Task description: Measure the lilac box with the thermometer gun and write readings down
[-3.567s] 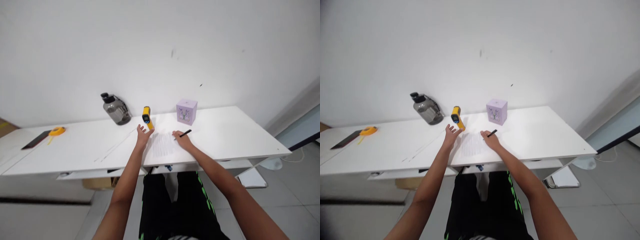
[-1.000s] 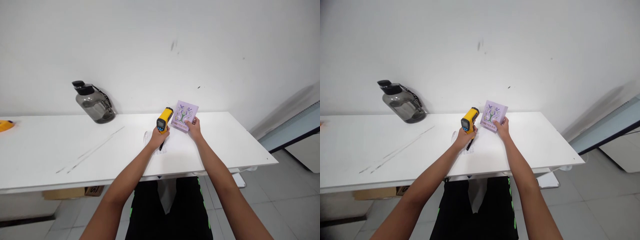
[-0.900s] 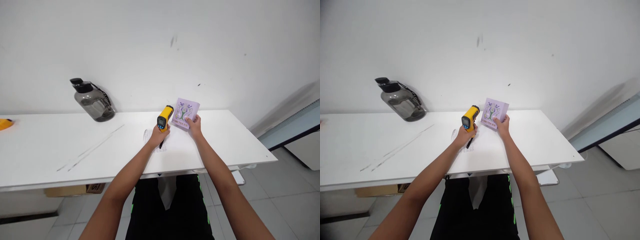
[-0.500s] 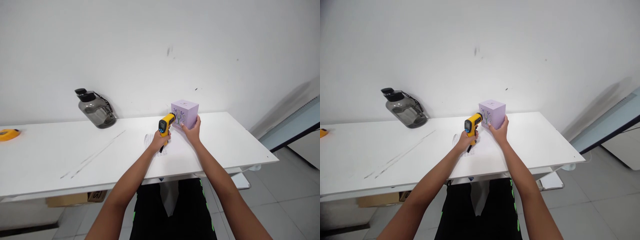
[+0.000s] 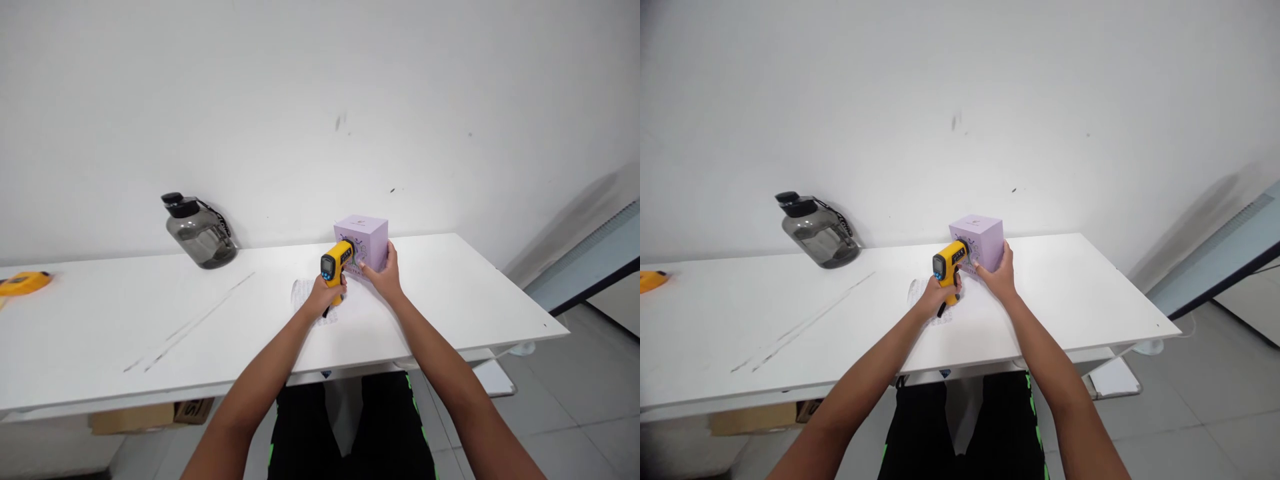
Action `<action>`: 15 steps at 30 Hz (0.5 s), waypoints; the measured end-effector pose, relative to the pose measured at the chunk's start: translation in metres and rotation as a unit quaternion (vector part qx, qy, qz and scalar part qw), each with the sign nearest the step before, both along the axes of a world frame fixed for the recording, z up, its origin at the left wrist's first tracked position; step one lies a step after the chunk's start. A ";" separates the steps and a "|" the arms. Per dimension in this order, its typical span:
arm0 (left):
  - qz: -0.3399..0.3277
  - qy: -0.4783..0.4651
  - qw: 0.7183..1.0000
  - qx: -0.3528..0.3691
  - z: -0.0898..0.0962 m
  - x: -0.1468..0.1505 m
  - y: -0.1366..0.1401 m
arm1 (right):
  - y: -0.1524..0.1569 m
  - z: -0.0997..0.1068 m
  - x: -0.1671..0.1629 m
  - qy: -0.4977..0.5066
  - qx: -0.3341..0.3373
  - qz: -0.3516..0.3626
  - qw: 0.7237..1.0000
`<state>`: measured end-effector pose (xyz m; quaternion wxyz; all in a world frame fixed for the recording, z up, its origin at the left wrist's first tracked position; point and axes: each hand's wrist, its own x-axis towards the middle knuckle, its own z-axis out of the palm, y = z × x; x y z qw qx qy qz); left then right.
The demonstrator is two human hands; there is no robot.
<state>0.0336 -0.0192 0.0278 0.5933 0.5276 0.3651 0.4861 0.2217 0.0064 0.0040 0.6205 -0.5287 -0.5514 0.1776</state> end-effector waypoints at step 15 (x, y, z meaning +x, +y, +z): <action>-0.042 -0.041 0.998 -0.034 -0.002 0.002 0.000 | -0.004 0.004 0.006 -0.060 0.009 -0.026 0.998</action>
